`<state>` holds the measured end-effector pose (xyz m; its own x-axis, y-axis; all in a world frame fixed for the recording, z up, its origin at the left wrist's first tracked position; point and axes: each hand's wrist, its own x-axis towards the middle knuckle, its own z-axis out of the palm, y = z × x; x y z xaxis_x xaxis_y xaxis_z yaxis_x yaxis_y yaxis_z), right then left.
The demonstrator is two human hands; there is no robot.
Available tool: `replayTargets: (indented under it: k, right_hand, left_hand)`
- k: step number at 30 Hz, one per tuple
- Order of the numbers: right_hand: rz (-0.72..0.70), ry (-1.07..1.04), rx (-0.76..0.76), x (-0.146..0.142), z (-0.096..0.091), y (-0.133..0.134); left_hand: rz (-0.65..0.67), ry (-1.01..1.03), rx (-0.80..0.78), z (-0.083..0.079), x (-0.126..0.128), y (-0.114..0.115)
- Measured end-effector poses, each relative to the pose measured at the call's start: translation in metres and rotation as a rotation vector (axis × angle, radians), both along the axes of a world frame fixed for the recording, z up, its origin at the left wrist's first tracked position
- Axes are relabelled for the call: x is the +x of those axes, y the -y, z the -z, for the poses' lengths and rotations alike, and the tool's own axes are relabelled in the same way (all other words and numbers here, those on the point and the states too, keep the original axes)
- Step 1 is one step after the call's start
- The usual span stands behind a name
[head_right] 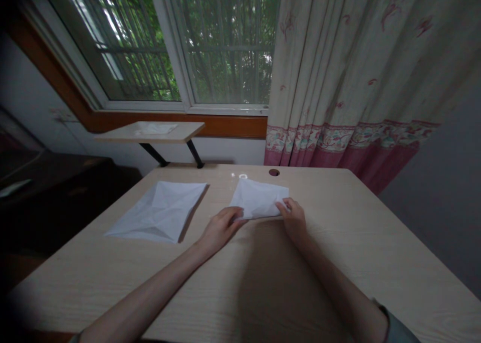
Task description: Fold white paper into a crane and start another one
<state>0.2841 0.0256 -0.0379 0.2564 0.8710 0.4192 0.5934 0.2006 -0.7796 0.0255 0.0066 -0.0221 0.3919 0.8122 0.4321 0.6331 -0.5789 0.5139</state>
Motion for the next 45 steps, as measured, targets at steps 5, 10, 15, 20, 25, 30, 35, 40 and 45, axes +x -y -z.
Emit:
replayTargets:
  k: [5,10,15,20,25,30,35,40,45]
  right_hand:
    - [0.059,-0.052,0.0,0.007,0.006,-0.004]
    - [0.147,-0.012,0.007,0.009,0.006,-0.004]
    - [0.221,0.037,0.025,0.007,0.002,0.0]
    - [0.295,0.069,-0.005,0.006,0.002,-0.001]
    - [0.325,0.146,0.093,0.001,0.003,-0.001]
    - [0.288,0.305,0.361,-0.009,0.0,0.008]
    - [-0.054,0.505,0.348,-0.015,-0.002,0.017]
    - [-0.214,0.571,0.272,-0.016,-0.001,0.017]
    - [-0.212,0.586,0.271,-0.016,0.003,0.014]
  left_hand:
    - [0.04,0.065,0.002,0.001,0.001,-0.002]
    - [0.048,0.103,-0.043,-0.003,0.002,-0.001]
    - [0.05,0.129,-0.071,-0.008,0.003,0.001]
    - [0.12,0.099,-0.092,-0.007,0.003,0.002]
    - [0.147,0.008,-0.084,-0.002,0.003,0.001]
    - [0.125,-0.018,-0.055,0.0,0.003,0.001]
    - [0.117,-0.043,-0.046,-0.001,0.002,0.001]
    - [0.123,-0.093,0.011,-0.004,0.002,0.001]
    - [0.155,-0.156,0.064,-0.009,0.003,0.002]
